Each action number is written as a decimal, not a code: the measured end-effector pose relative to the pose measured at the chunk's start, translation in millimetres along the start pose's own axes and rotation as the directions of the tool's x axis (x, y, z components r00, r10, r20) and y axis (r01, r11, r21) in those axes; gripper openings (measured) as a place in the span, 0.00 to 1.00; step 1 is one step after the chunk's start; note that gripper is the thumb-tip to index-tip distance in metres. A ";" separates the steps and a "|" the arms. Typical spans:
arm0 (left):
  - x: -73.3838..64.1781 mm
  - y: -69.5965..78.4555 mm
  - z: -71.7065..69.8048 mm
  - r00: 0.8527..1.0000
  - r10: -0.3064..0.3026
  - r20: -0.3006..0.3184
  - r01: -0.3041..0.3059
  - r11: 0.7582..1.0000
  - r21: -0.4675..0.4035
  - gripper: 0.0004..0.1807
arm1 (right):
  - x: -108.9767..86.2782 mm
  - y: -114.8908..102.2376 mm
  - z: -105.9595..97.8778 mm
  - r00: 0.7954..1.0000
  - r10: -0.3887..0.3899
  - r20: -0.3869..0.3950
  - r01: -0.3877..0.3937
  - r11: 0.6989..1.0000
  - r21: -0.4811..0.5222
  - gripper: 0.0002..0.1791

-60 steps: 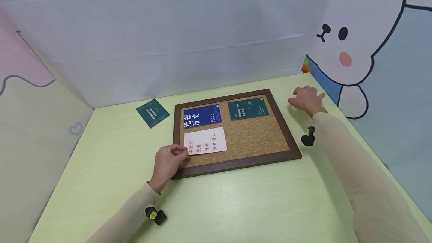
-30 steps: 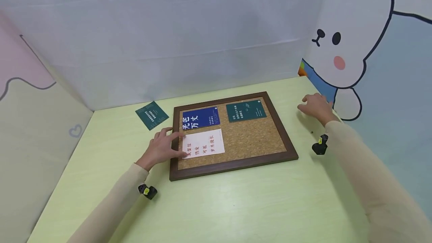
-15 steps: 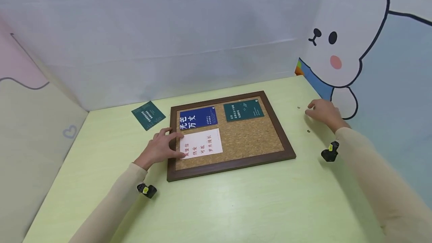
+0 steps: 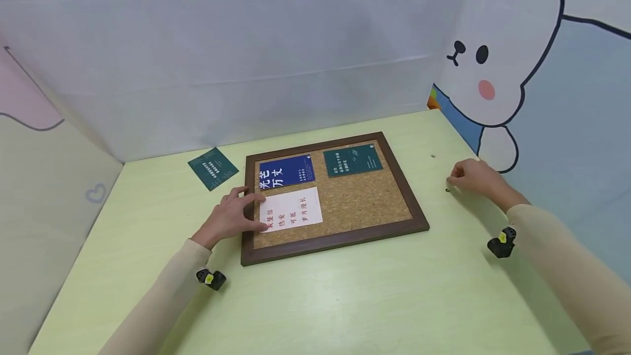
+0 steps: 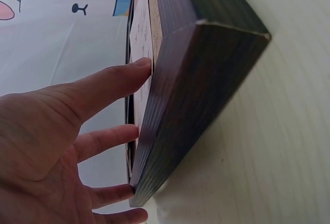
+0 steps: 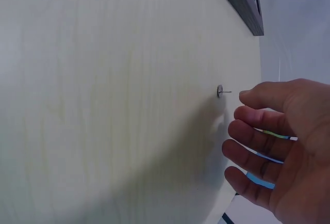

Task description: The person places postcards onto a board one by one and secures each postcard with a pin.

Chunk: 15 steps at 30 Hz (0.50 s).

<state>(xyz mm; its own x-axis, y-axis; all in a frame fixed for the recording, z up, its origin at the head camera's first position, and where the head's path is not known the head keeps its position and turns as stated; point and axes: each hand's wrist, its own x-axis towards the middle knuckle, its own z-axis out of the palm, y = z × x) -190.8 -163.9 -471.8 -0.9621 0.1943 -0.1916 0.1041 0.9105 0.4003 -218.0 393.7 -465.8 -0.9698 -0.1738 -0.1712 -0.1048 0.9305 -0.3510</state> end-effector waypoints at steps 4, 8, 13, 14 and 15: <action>-0.1 -0.6 -0.1 1.000 -0.002 -0.001 0.002 1.000 0.002 0.40 | -4.0 -4.4 2.4 0.999 -0.027 0.017 0.027 1.000 0.006 0.12; 0.0 -0.5 -0.3 1.000 -0.003 0.004 0.003 1.000 -0.003 0.40 | -8.4 -7.2 3.4 0.998 -0.053 0.038 0.053 0.999 -0.002 0.10; 0.5 -0.6 0.0 1.000 -0.001 0.004 0.001 1.000 -0.002 0.40 | -9.2 -6.7 6.0 0.997 -0.064 0.043 0.065 0.998 -0.017 0.09; 0.6 -0.6 0.3 1.000 0.001 0.004 -0.001 1.000 -0.001 0.40 | -8.8 -6.6 6.7 0.997 -0.062 0.042 0.063 0.998 -0.019 0.09; 0.6 -0.6 0.5 1.000 0.002 0.004 -0.002 1.000 0.000 0.40 | -8.3 -6.6 7.2 0.998 -0.058 0.039 0.059 0.998 -0.016 0.09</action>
<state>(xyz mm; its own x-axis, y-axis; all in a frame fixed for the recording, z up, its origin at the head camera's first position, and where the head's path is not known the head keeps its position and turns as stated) -191.3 -164.1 -472.6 -0.9607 0.1974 -0.1950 0.1058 0.9103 0.4002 -207.7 386.7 -468.7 -0.9526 -0.2403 -0.1863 -0.1655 0.9237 -0.3454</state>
